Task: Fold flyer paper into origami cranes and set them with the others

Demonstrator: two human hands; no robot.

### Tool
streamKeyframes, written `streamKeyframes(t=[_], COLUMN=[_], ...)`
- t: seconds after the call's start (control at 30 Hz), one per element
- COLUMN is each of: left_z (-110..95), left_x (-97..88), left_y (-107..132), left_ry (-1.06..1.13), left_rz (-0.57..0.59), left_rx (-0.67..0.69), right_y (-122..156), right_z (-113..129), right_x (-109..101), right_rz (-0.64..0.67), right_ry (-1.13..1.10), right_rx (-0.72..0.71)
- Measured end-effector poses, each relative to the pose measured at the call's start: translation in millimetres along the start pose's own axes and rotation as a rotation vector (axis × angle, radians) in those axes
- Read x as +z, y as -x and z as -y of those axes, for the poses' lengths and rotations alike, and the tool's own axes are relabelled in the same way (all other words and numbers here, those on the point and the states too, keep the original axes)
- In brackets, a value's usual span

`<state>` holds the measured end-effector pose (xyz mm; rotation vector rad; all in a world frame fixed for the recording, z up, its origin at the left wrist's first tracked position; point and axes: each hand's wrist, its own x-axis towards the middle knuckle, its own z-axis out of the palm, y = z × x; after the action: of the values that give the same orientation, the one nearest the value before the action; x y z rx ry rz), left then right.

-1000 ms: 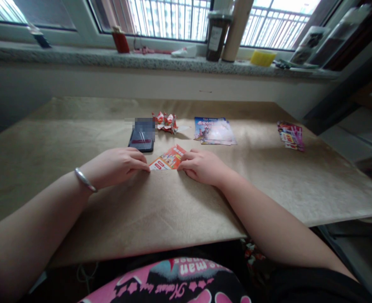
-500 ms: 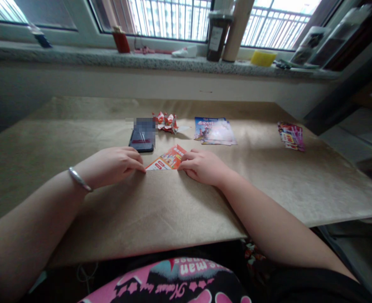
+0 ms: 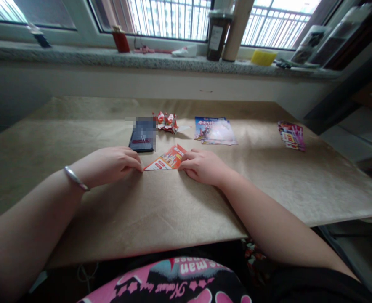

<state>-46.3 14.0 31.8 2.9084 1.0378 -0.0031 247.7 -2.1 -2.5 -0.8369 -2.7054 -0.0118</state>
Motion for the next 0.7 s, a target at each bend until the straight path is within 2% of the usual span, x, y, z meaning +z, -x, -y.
streamKeyframes(t=[0.13,0.27,0.33,0.7], left_z=[-4,-15,-21,-26], left_x=[5.4,12.7,15.9,23.5], left_y=[-3,-9,-11,-14], left_ry=[-0.037,-0.013,-0.023,-0.078], left_rz=[-0.069,-0.150,-0.150,-0.240], left_rx=[0.020,0.167,0.201,0.165], right_y=[0,-2,-4,-4], right_z=[1,2,3,3], right_x=[0,-1,-1,-8], right_rz=[-0.008,0.004,0.006,0.023], right_ry=[0.013,0.046,0.053,0.041], right_rx=[0.015,0.002,-0.002,0.029])
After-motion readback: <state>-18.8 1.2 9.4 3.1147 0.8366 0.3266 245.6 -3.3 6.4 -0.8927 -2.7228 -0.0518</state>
